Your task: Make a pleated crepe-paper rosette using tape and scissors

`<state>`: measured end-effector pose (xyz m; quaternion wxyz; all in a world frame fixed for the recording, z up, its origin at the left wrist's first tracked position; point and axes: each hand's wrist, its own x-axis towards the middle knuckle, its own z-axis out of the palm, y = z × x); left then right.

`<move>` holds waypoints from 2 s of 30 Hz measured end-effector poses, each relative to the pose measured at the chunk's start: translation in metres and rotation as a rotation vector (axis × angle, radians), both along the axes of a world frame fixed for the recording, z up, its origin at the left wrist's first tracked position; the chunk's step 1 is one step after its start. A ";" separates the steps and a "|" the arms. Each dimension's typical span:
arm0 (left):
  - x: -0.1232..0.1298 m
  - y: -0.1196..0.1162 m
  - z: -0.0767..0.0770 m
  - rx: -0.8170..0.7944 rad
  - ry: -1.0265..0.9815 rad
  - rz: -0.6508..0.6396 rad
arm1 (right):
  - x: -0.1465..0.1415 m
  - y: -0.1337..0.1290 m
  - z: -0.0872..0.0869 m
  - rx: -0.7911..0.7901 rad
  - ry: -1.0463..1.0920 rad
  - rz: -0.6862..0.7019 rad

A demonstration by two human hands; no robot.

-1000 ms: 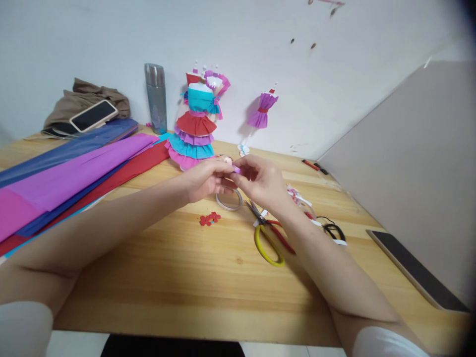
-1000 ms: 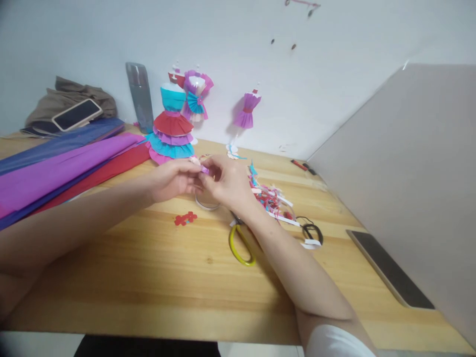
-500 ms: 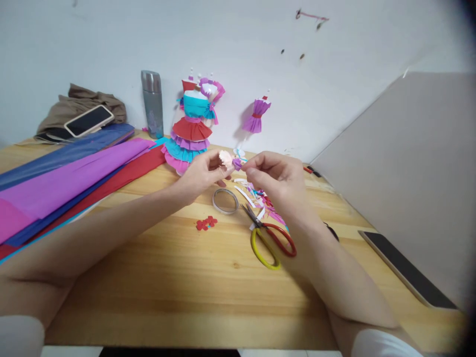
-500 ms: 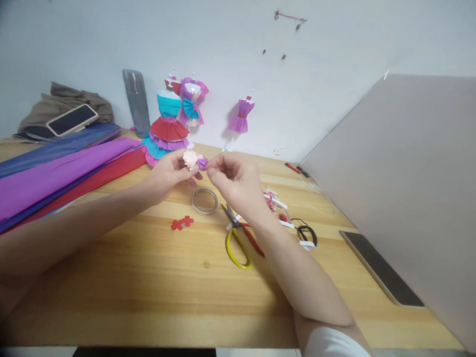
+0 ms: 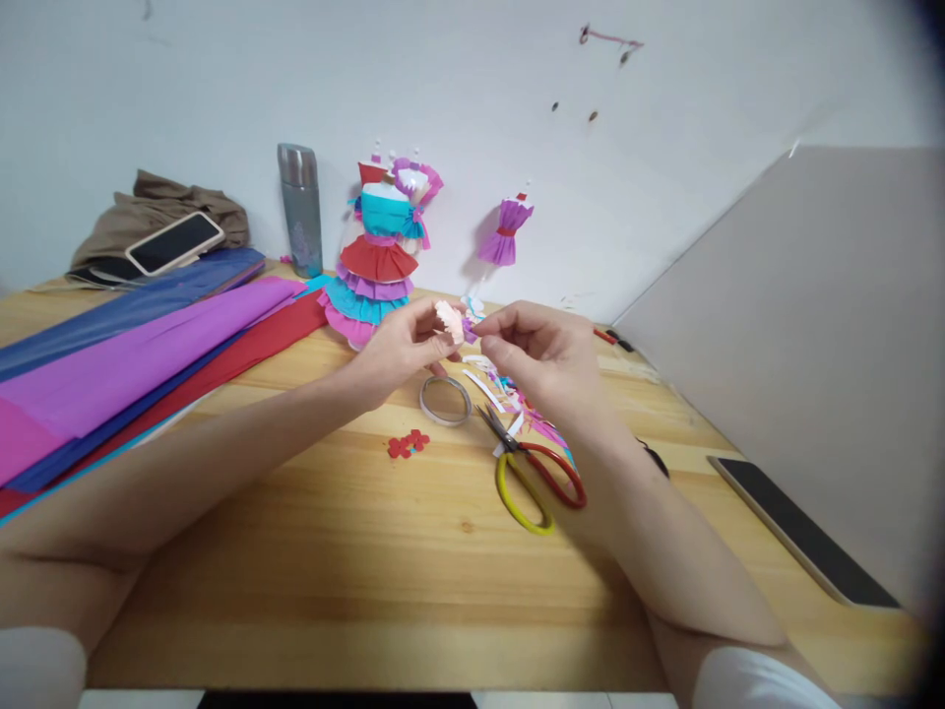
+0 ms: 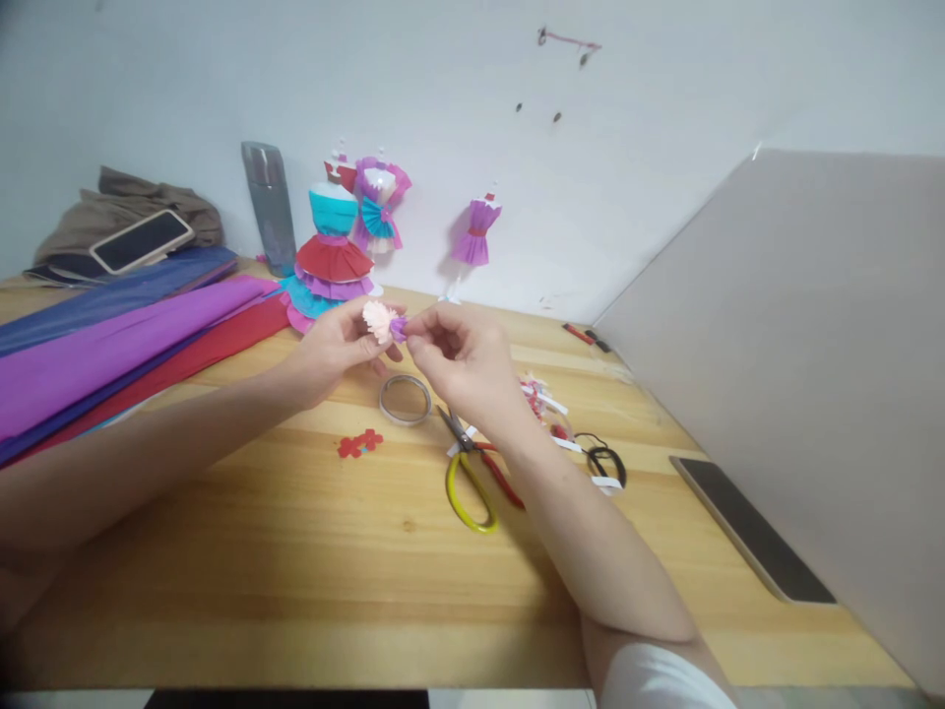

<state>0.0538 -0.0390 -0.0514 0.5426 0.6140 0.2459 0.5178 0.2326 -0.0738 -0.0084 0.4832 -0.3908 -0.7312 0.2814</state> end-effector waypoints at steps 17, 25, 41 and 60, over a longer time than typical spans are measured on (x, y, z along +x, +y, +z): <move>0.003 -0.008 0.003 -0.060 0.009 0.002 | -0.001 0.010 -0.002 -0.162 0.020 0.084; -0.001 -0.008 0.006 -0.161 0.000 -0.107 | 0.002 0.021 -0.003 -0.440 0.130 0.214; -0.009 0.006 -0.001 -0.301 -0.064 -0.356 | 0.012 0.031 -0.003 -0.578 0.213 0.360; -0.008 0.008 -0.003 -0.314 -0.163 -0.274 | 0.010 0.031 -0.006 -0.677 0.294 0.395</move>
